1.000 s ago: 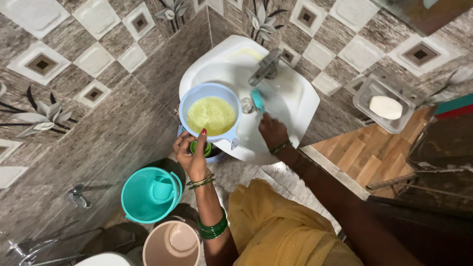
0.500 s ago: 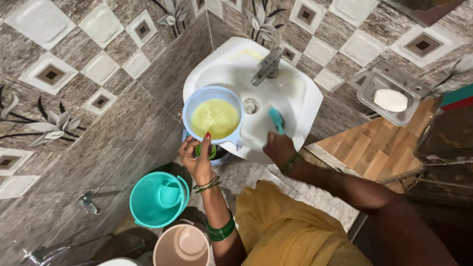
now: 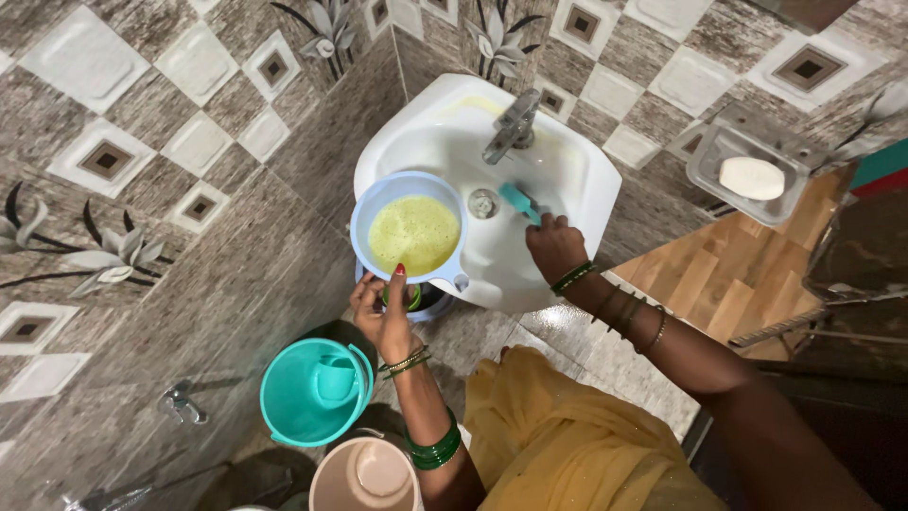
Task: The person scrubs a white bathroom sink using a blue brush and a yellow soapy liquid held in a blue bowl. They repeatedly scrub the sink basin and faucet area, occasionally dipping the brush into the soapy liquid.
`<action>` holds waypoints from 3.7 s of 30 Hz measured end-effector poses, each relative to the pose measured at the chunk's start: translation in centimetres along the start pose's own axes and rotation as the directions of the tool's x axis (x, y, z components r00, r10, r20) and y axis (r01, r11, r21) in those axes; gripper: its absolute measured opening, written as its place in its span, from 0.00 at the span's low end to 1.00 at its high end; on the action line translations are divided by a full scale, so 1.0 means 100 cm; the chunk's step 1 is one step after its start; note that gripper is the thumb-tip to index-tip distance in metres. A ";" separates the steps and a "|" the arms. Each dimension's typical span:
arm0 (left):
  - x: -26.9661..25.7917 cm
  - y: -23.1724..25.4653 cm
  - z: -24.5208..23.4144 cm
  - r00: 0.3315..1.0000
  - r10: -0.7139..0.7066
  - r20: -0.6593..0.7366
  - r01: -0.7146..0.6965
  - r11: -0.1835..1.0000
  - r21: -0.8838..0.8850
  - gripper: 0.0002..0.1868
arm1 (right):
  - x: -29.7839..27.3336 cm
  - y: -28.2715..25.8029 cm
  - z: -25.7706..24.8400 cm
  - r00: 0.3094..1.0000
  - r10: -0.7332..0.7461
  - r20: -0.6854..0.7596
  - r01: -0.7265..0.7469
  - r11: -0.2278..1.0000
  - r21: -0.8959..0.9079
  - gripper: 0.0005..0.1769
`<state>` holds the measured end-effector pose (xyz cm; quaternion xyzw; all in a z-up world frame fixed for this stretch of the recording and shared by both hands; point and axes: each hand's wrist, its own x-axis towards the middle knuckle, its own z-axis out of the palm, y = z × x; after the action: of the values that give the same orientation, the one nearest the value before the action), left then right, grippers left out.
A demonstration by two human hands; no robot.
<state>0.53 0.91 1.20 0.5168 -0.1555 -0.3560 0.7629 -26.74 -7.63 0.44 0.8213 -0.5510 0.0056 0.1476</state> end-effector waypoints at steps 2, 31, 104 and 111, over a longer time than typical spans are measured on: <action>0.000 0.001 0.004 1.000 -0.002 0.009 0.002 1.000 0.017 0.13 | -0.005 0.010 -0.010 0.994 0.028 0.108 -0.027 1.000 -0.013 0.04; 0.000 -0.004 0.010 0.992 0.128 0.006 -0.125 0.953 0.277 0.12 | 0.059 0.011 0.031 0.961 0.100 -0.258 -0.066 0.989 0.135 0.26; 0.003 -0.009 0.019 0.975 0.221 0.008 -0.209 0.910 0.358 0.12 | 0.074 0.028 0.032 0.976 0.166 0.139 -0.198 0.945 0.260 0.09; -0.001 -0.004 0.022 0.978 0.210 -0.003 -0.197 0.920 0.340 0.12 | 0.112 -0.011 0.023 0.998 0.054 0.025 -0.059 0.852 0.521 0.17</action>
<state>-1.04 -0.53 1.73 0.6280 -0.2519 -0.2325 0.6986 -21.66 -17.95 -0.11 0.8141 -0.5535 0.1549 -0.0831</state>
